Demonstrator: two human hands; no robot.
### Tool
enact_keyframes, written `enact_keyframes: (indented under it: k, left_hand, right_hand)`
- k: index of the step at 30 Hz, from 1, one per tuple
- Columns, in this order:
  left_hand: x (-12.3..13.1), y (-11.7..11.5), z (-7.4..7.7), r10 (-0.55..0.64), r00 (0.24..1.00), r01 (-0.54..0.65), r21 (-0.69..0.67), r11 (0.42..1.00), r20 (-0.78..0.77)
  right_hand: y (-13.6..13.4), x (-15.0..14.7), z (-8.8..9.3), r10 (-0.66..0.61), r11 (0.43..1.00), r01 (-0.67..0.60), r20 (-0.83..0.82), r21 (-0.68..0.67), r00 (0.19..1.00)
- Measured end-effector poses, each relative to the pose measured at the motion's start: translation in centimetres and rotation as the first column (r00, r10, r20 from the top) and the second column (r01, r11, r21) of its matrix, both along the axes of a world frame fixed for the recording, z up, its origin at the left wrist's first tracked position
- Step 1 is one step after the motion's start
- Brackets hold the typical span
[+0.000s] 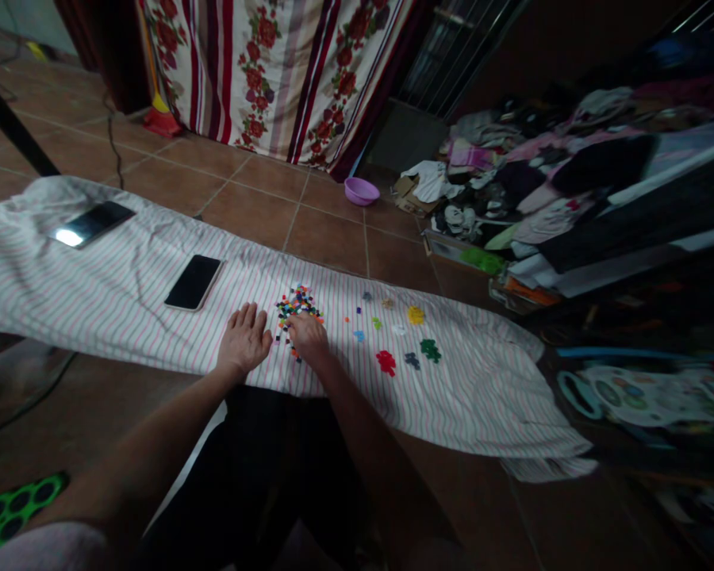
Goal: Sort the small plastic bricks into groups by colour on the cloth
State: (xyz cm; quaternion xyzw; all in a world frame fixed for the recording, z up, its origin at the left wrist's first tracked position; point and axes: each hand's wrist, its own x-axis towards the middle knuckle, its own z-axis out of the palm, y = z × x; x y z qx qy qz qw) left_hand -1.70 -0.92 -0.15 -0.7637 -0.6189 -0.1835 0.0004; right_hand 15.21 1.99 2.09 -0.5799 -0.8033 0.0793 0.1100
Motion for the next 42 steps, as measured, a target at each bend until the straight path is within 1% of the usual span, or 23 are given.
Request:
enact_keyframes:
  k: [8,13,16,19,29,33,37,40,42]
  left_hand:
    - [0.1,0.0,0.2,0.002,0.999,-0.001,0.013,1.000,-0.051]
    - [0.1,-0.1,0.2,-0.002,0.999,0.002,0.008,1.000,-0.049]
    - [0.1,-0.1,0.2,-0.002,0.999,0.003,0.012,1.000,-0.048]
    - [0.1,0.0,0.0,0.001,0.998,0.000,0.017,1.000,-0.063]
    - [0.1,0.0,0.0,0.008,0.997,-0.007,0.016,1.000,-0.073]
    - [0.1,0.0,0.0,0.000,0.999,0.001,0.019,1.000,-0.042]
    - [0.1,0.0,0.0,-0.004,0.999,0.005,0.025,1.000,-0.042]
    - [0.1,0.0,0.1,0.004,0.998,-0.003,0.022,1.000,-0.062]
    - [0.1,0.0,0.1,0.003,0.997,-0.002,0.019,1.000,-0.072]
  right_hand:
    - [-0.4,-0.3,0.5,-0.046,0.999,0.047,0.064,-0.011,0.997]
    - [-0.7,-0.6,0.6,-0.064,0.998,0.061,0.118,0.028,0.991]
    - [-1.0,-0.8,0.5,-0.050,0.998,0.044,0.125,0.052,0.991]
    - [-1.1,-1.0,0.5,-0.036,0.997,0.028,0.126,0.071,0.991]
    - [-0.6,-1.3,-0.6,-0.079,0.995,0.070,0.117,0.075,0.990]
    - [-0.6,-1.1,-0.9,-0.095,0.990,0.090,0.041,0.108,0.995]
    - [-0.6,-0.6,-1.4,-0.091,0.989,0.103,-0.110,0.109,0.990]
    - [-0.4,0.0,-1.8,-0.093,0.990,0.117,-0.260,0.079,0.961]
    - [-0.3,0.3,-2.1,-0.117,0.988,0.145,-0.367,0.048,0.923]
